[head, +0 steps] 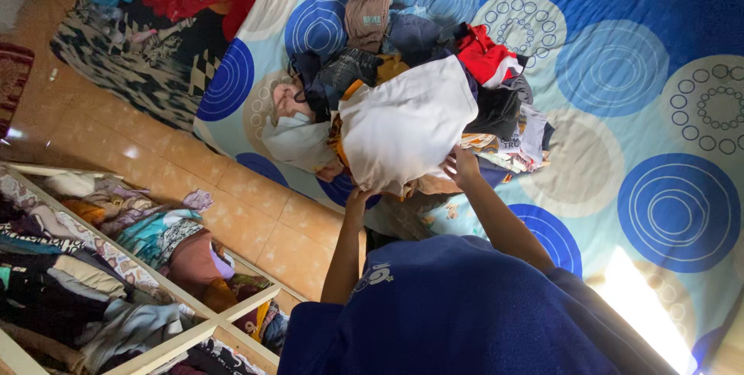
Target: The person folds items of clothing by hand, including shirts, pants, and small fabric items, and places them into an organized shelf.
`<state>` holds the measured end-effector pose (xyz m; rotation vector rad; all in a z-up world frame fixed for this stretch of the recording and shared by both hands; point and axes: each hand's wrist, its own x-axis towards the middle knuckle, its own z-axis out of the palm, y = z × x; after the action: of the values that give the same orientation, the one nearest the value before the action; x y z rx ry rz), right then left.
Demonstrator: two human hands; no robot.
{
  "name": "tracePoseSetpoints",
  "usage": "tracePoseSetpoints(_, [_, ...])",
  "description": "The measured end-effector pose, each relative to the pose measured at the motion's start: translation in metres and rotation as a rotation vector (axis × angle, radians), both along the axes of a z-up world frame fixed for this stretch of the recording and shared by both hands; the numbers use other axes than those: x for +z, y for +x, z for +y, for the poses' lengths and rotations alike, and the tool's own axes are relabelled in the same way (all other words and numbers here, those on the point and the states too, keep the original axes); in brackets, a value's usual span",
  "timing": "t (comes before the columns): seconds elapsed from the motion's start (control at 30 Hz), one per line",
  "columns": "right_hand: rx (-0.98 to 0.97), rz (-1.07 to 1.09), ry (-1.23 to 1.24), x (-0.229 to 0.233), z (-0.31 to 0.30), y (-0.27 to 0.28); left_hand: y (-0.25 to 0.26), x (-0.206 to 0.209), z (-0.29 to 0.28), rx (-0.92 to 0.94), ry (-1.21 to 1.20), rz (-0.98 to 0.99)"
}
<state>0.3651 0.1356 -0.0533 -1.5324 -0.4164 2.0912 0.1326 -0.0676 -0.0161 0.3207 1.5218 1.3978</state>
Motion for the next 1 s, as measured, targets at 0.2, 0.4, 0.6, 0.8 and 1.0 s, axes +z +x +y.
tracePoseSetpoints(0.2, [-0.059,0.092,-0.036,0.009,-0.001,-0.005,-0.009,-0.021,-0.019,-0.045,-0.074,-0.038])
tracePoseSetpoints(0.4, [-0.121,-0.073,0.152,0.001,-0.016,0.023,-0.011,-0.025,-0.046,-0.045,-0.141,0.110])
tracePoseSetpoints(0.6, [-0.203,-0.050,0.305,0.004,-0.026,0.080,-0.006,-0.030,-0.073,-0.036,-0.161,0.225])
tracePoseSetpoints(0.8, [-0.213,-0.145,0.480,0.029,-0.031,0.092,0.017,0.003,-0.068,0.202,-0.032,0.146])
tracePoseSetpoints(1.0, [-0.196,0.093,0.413,0.009,-0.011,0.093,0.009,0.007,-0.084,0.014,0.165,0.293])
